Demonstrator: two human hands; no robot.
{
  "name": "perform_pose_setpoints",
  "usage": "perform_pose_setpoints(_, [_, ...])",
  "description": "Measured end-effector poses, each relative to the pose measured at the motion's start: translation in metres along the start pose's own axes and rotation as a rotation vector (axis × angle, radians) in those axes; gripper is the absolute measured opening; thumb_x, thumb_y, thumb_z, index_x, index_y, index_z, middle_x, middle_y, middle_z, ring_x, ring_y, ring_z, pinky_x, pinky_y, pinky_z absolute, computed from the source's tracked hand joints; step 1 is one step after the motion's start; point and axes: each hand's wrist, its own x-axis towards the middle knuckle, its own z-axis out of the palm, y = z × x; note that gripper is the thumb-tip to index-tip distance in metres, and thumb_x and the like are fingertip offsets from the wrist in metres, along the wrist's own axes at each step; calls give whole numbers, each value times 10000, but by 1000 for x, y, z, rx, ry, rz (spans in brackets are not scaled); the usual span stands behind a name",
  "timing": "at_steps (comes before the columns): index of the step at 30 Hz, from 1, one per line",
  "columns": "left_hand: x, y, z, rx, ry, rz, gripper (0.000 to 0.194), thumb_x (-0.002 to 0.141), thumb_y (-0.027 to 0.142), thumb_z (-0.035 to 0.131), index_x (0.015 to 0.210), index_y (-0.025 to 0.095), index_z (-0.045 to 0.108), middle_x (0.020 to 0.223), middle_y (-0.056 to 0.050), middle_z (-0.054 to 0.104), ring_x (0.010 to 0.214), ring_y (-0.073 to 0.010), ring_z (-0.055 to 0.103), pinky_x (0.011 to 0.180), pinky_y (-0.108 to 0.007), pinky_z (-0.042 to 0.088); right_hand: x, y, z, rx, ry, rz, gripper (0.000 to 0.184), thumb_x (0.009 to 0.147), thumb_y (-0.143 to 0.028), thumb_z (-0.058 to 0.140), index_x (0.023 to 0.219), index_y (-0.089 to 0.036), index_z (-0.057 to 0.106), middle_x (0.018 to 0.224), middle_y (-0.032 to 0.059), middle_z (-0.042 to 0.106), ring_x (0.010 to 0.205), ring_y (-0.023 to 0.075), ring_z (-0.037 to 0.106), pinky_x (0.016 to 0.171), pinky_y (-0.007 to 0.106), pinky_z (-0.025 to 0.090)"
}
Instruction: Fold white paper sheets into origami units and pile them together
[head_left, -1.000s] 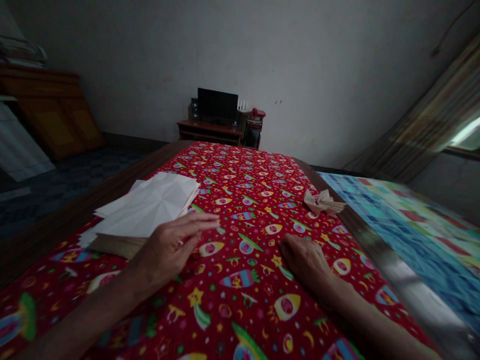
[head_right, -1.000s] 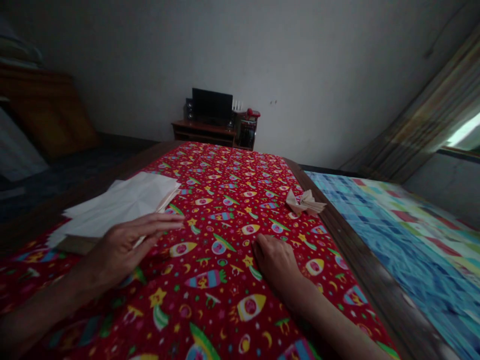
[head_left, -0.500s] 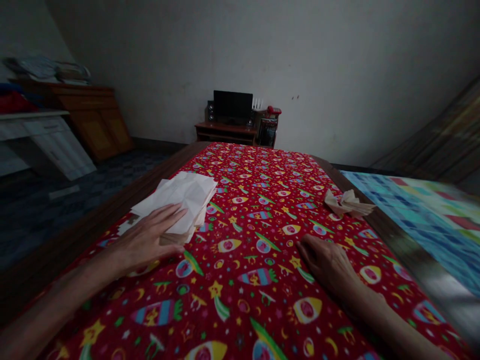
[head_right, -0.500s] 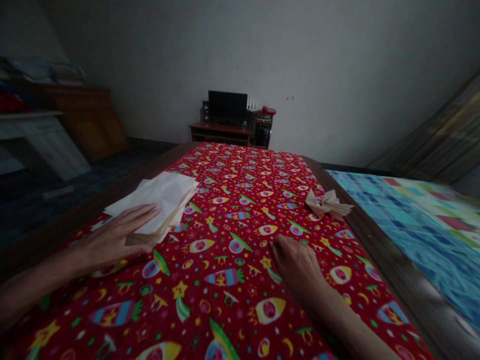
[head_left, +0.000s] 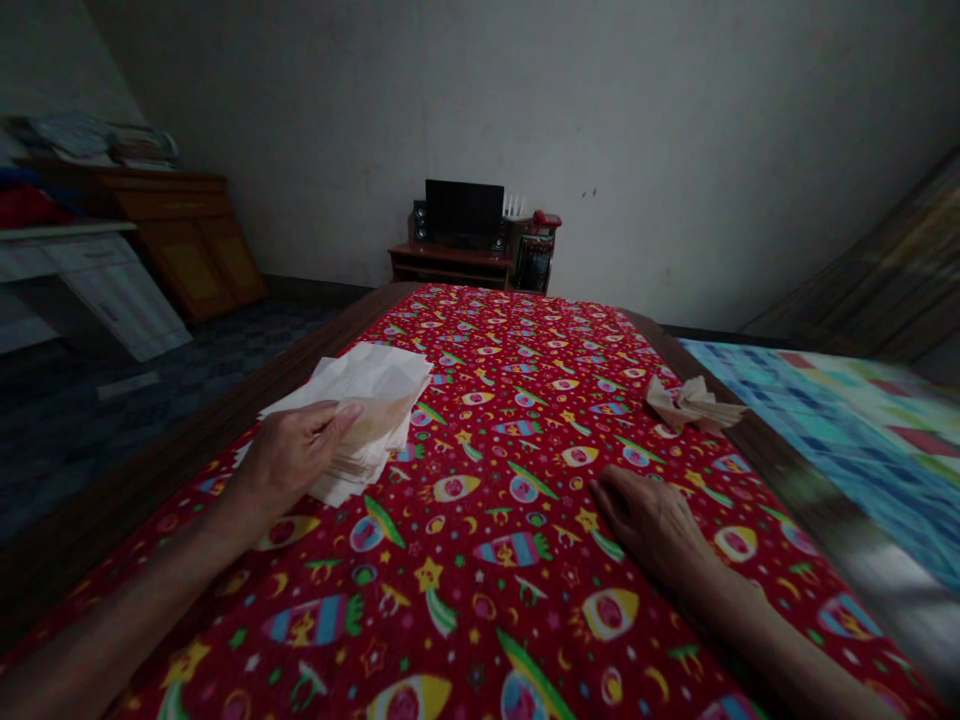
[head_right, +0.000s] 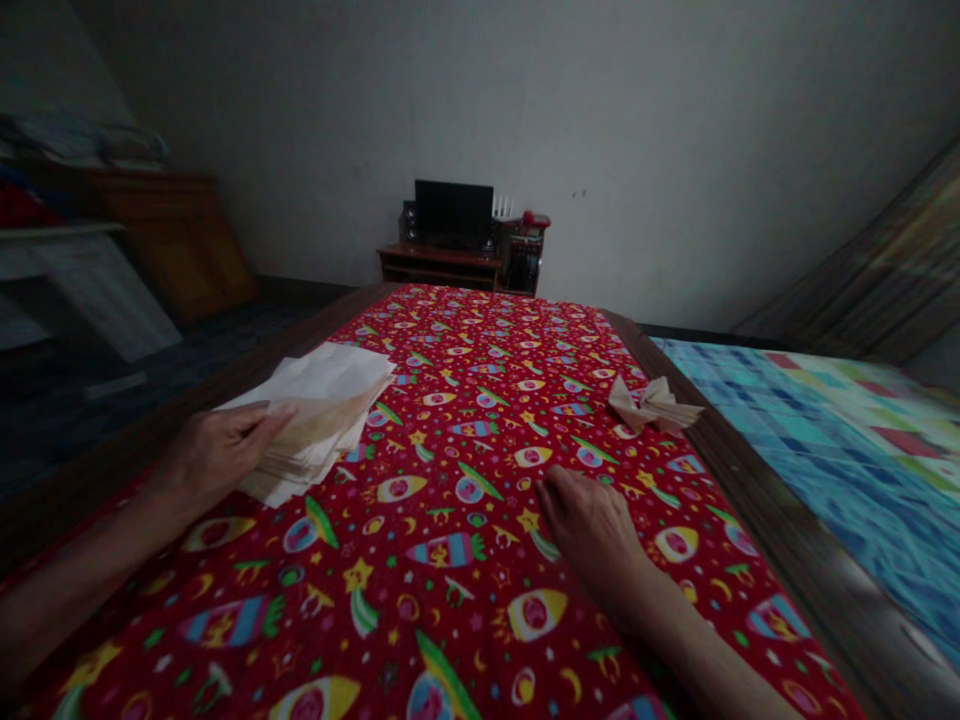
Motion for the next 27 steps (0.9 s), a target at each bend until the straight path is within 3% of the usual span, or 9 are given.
perform_pose_setpoints(3, [-5, 34, 1, -142, 8, 482, 313, 945, 271, 392, 1008, 110, 653, 999, -65, 692, 920, -153, 628, 828, -240, 468, 0, 1, 0, -8, 14, -20, 290, 923, -329, 396, 684, -195, 491, 575, 4, 545, 474, 122, 478, 486, 251, 277])
perform_pose_setpoints(5, [-10, 61, 9, -151, -31, 643, 259, 943, 232, 419, 1048, 139, 636, 997, -51, 700, 930, -146, 632, 828, -250, 483, 0, 1, -1, -9, 28, -38, 286, 926, -321, 400, 698, -191, 513, 583, 10, 548, 491, 129, 497, 484, 250, 308])
perform_pose_setpoints(9, [-25, 104, 37, -103, -125, 791, 201, 926, 232, 457, 958, 177, 648, 851, -26, 704, 774, -150, 648, 681, -261, 490, -5, -6, -5, 46, 143, -151, 263, 914, -319, 455, 1102, -162, 550, 950, 106, 628, 799, 190, 607, 635, 282, 469])
perform_pose_setpoints(13, [-35, 128, 61, -89, -209, 857, 156, 906, 228, 488, 938, 182, 633, 789, -6, 683, 725, -159, 637, 619, -266, 462, -12, -24, -11, 137, 186, -421, 457, 872, -321, 539, 1289, -159, 446, 1274, 179, 504, 1134, 264, 508, 876, 398, 480])
perform_pose_setpoints(16, [-39, 140, 68, -179, -258, 859, 154, 907, 259, 497, 887, 187, 631, 804, 5, 686, 726, -153, 638, 639, -266, 460, -13, -34, -11, 173, 7, -503, 406, 865, -203, 536, 1269, -189, 495, 1315, 142, 506, 1237, 255, 442, 961, 424, 437])
perform_pose_setpoints(18, [-39, 143, 66, -261, -314, 839, 163, 910, 293, 503, 919, 194, 632, 866, 7, 696, 779, -147, 646, 685, -259, 470, -13, -35, -9, 278, -78, -524, 315, 851, -175, 548, 1163, -198, 576, 1195, 102, 609, 1163, 216, 523, 960, 390, 449])
perform_pose_setpoints(21, [-37, 133, 56, -312, -402, 803, 275, 878, 350, 556, 1109, 205, 588, 1037, -18, 686, 937, -172, 637, 798, -289, 485, -13, -29, -5, 398, -56, -527, 311, 841, -152, 547, 1146, -188, 593, 1126, 96, 658, 1132, 199, 559, 963, 376, 458])
perform_pose_setpoints(24, [-38, 106, 46, -293, -396, 765, 463, 812, 324, 640, 1245, 224, 512, 1189, -38, 633, 1083, -206, 588, 1015, -409, 397, -16, -21, -1, 479, -19, -482, 375, 821, -103, 528, 1184, -180, 582, 1157, 111, 646, 1134, 198, 564, 945, 373, 478])
perform_pose_setpoints(27, [-44, 75, 46, -271, -346, 735, 511, 808, 255, 631, 1295, 230, 476, 1236, -54, 607, 1152, -209, 551, 1046, -419, 384, -18, -18, 1, 584, 7, -444, 380, 808, -126, 542, 1180, -186, 586, 1130, 109, 660, 1086, 204, 597, 924, 380, 494])
